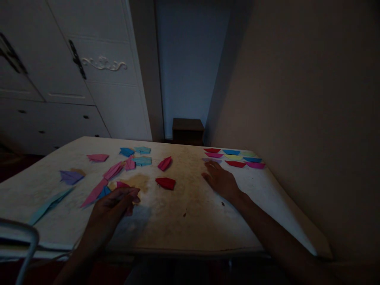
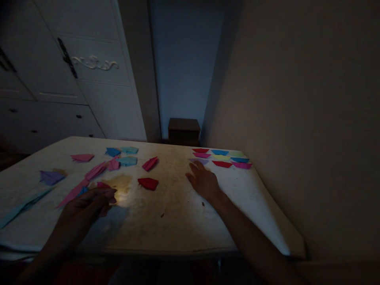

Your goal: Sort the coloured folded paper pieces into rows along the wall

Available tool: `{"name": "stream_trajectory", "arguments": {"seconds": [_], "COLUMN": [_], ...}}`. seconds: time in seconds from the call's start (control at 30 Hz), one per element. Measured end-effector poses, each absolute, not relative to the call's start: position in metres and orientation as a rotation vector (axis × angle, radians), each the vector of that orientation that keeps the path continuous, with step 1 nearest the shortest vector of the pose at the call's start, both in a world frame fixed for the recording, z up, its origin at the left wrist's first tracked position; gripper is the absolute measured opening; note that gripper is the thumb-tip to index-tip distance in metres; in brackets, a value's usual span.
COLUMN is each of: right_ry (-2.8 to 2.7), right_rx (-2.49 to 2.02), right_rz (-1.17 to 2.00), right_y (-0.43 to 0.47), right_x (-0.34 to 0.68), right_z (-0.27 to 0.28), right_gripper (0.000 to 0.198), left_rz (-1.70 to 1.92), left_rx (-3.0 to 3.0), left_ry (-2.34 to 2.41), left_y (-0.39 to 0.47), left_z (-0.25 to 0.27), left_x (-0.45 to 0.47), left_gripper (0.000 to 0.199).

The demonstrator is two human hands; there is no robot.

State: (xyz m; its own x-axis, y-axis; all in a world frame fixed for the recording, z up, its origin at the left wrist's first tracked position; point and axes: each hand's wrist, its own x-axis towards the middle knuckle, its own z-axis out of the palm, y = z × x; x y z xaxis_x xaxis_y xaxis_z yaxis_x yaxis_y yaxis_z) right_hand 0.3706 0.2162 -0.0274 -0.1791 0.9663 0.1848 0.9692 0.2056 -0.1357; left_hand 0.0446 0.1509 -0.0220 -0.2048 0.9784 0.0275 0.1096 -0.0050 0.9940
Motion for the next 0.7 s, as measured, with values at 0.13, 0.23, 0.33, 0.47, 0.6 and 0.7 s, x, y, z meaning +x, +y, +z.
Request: {"name": "stream_trajectory", "arguments": {"seconds": [0.13, 0.23, 0.33, 0.47, 0.6, 0.7], "right_ry": [-2.352, -2.436, -2.511, -2.658, -2.638, -2.619], "right_rx": [-1.612, -1.360, -1.128, -0.924, -0.896, -0.886], "right_rz": [0.043, 0.053, 0.089, 0.117, 0.176, 0.213], "right_y": [0.197, 0.185, 0.175, 0.170, 0.172, 0.173], "right_x": [0.346, 0.333, 0.326, 0.323, 0.324, 0.325], "right_z": [-0.024, -0.026, -0.031, -0.037, -0.040, -0.041], "right_gripper": [0.038, 0.049, 0.053, 0.051, 0.053, 0.052], "left_rz": [1.309, 1.299, 1.304, 1.326, 1.324, 1.323], "left_rx": [1.240, 1.244, 1.245, 1.224, 1.212, 1.211], "left_ry": [1.443, 1.443, 1.398, 1.363, 1.347, 1.333], "left_y": [0.151, 0.150, 0.149, 0.148, 0.147, 0.146], "left_z": [-0.023, -0.024, -0.023, -0.019, -0.019, -0.020], "left_x": [0.044, 0.043, 0.045, 0.048, 0.049, 0.049], "left_gripper": [0.036, 0.035, 0.033, 0.028, 0.028, 0.027]}}
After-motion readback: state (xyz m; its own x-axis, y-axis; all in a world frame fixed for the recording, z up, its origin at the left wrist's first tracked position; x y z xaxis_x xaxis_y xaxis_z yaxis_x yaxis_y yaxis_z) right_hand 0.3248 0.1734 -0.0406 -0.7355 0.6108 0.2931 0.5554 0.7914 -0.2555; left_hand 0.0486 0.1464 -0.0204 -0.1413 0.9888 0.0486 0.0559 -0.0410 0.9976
